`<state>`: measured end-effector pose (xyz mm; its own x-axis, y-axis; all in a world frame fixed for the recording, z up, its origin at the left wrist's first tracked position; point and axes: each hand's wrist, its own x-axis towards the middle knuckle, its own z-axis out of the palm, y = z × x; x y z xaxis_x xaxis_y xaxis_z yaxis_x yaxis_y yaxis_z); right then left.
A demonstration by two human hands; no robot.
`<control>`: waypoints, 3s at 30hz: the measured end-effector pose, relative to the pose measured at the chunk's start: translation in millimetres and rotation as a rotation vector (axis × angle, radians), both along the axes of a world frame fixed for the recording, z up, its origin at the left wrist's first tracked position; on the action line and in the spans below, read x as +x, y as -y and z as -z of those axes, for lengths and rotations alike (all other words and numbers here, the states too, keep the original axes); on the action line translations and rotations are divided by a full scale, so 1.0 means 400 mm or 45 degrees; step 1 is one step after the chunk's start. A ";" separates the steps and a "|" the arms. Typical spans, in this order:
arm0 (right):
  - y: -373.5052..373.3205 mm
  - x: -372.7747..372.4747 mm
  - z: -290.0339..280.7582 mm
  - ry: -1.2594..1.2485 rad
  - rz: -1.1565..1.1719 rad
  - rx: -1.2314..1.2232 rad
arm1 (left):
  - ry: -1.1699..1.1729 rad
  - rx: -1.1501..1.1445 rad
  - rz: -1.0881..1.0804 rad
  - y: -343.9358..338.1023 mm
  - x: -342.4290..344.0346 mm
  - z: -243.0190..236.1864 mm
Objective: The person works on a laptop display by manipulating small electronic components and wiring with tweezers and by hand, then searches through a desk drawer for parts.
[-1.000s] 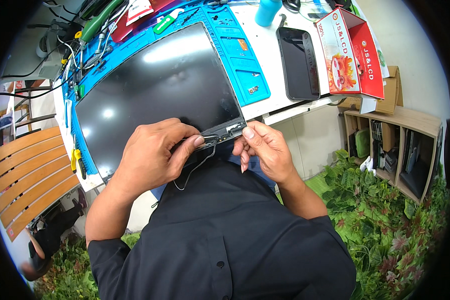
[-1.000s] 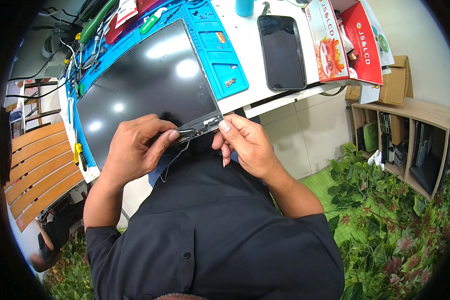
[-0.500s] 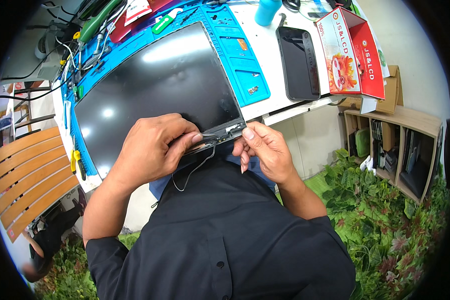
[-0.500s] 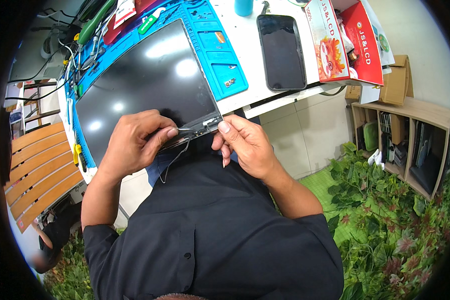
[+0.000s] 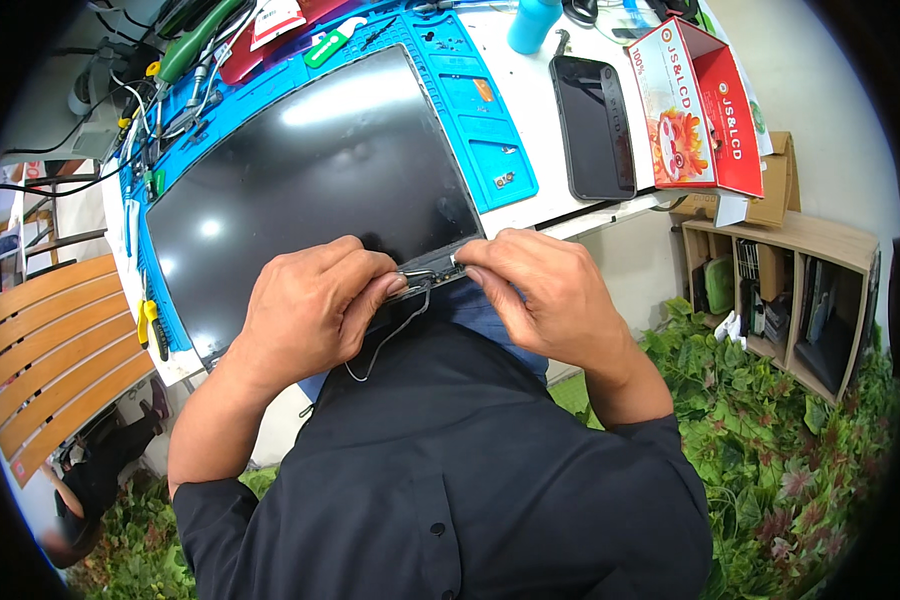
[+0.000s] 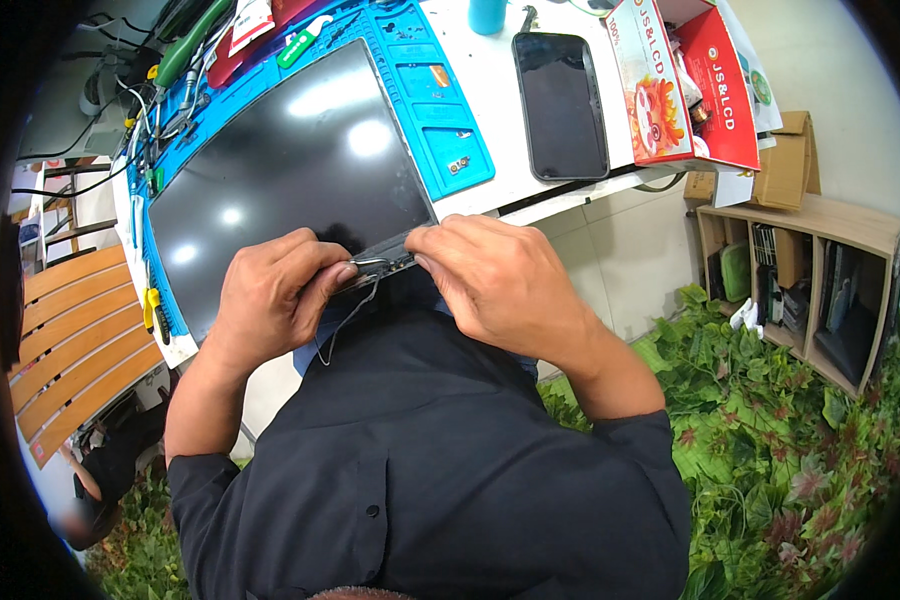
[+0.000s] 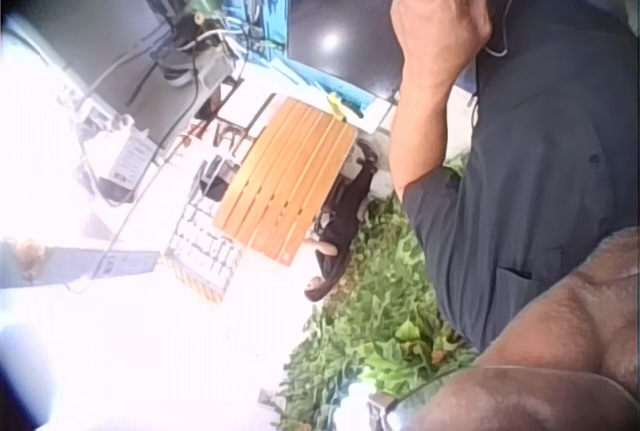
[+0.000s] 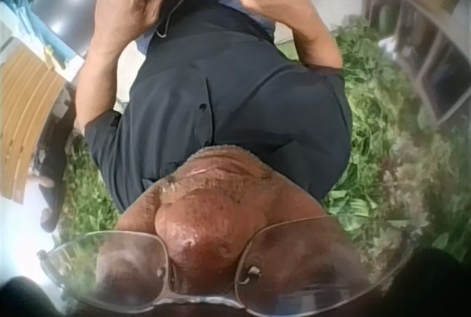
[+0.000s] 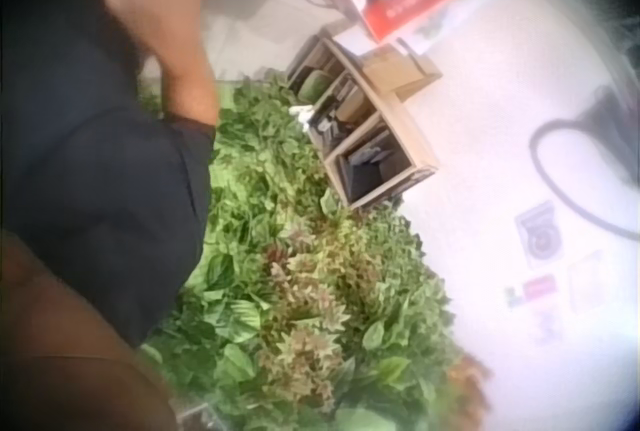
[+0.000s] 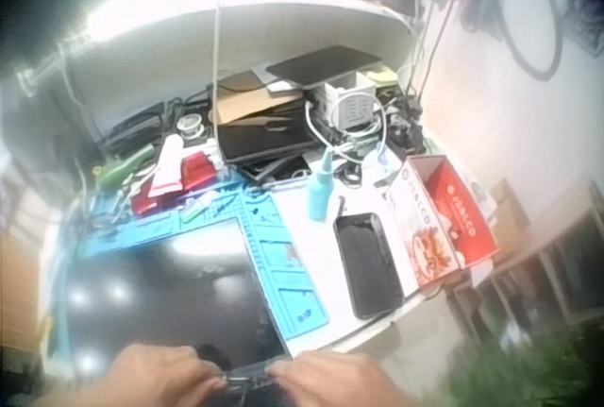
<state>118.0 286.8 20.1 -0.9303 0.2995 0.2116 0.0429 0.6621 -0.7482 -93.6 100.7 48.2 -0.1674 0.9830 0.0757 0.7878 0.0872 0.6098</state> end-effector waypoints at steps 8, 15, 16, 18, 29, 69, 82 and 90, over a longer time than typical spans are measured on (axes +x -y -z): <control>-0.021 -0.004 -0.007 0.071 -0.138 0.039 | 0.105 -0.096 -0.088 0.000 0.002 -0.003; -0.018 -0.007 -0.012 0.155 -0.106 -0.101 | 0.094 -0.139 -0.083 -0.003 0.007 -0.015; -0.017 -0.007 -0.012 0.168 -0.104 -0.108 | 0.091 -0.139 -0.082 -0.003 0.008 -0.015; -0.015 -0.008 -0.010 0.169 -0.100 -0.119 | 0.082 -0.144 -0.076 -0.004 0.009 -0.015; -0.014 -0.012 -0.012 0.205 -0.077 -0.161 | 0.175 -0.189 -0.032 -0.021 -0.013 -0.016; 0.009 0.032 0.024 0.017 0.290 -0.475 | 0.367 -0.419 -0.175 -0.032 -0.030 -0.033; -0.001 0.039 0.030 -0.022 0.388 -0.463 | 0.502 -0.300 -0.328 -0.044 -0.034 -0.035; -0.044 0.035 0.020 -0.194 0.477 -0.128 | 0.320 -0.265 -0.276 -0.158 -0.084 -0.041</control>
